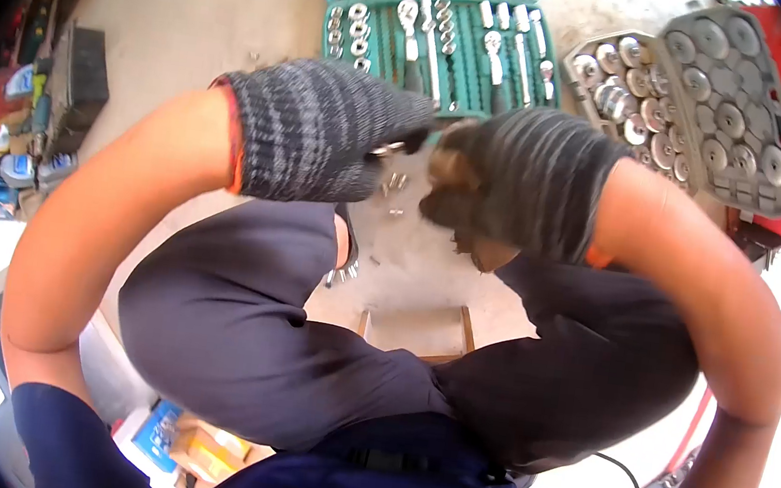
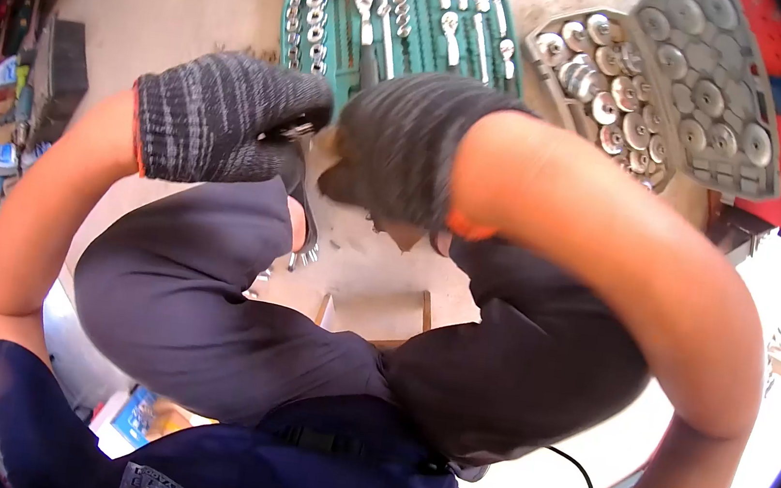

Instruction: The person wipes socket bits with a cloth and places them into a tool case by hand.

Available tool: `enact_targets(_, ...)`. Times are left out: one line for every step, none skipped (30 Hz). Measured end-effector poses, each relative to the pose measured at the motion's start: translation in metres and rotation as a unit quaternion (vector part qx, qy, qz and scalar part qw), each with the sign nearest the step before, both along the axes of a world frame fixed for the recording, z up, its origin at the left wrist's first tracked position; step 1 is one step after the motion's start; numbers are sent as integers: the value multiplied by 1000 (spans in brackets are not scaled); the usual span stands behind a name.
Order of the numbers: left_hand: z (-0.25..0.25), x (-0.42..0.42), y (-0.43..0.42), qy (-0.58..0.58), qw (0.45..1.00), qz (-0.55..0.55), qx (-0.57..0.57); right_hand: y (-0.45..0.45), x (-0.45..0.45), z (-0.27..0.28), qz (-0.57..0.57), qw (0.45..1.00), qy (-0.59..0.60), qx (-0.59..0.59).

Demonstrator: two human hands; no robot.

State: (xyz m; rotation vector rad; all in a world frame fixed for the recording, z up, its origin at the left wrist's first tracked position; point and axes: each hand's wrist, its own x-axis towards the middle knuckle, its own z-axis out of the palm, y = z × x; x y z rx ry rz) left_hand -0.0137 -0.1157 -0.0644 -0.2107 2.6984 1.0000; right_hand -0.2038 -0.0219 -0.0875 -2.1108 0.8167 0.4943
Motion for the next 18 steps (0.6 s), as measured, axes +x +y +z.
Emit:
enact_targets(11,4,4,17,999,7,-46,6,11,49,-83,994,64,3)
enact_targets(24,4,13,32,996,14,-88,30,20,80,-130,987,95,2)
enact_targets(34,1,24,29,994,18,-99,54,29,110,-177,976,124,1)
enact_targets(48,-1,36,37,993,11,-112,79,36,112,-218,969,-12,-119)
enact_targets(65,0,54,63,993,35,-92,104,43,115,-244,929,-147,-237)
enact_targets(75,0,71,89,992,60,-63,122,46,119,-256,862,-275,-341)
enact_targets(82,2,87,109,990,79,-44,138,47,120,-259,829,-336,-366)
enact_targets(86,0,100,124,987,91,-37,150,48,123,-270,823,-346,-361)
enact_targets(89,-1,113,139,984,106,-27,164,51,120,-283,824,-350,-343)
enact_targets(91,-2,122,151,981,116,-22,176,53,115,-299,825,-354,-323)
enact_targets(91,-4,130,163,979,123,-19,184,53,109,-311,828,-349,-310)
enact_targets(89,-6,135,170,976,131,-17,192,54,103,-325,830,-345,-294)
enact_targets(88,-8,138,175,975,138,-15,197,53,99,-340,832,-341,-277)
enact_targets(87,-8,140,179,973,145,-15,199,55,94,-348,834,-338,-263)
enact_targets(86,-8,140,185,971,149,-15,200,55,91,-353,834,-337,-256)
enact_targets(86,-7,141,192,969,153,-17,199,55,90,-356,837,-335,-247)
enact_targets(86,-4,141,197,967,160,-17,199,56,89,-359,840,-333,-235)
enact_targets(85,-1,141,202,965,168,-15,198,56,87,-362,843,-330,-224)
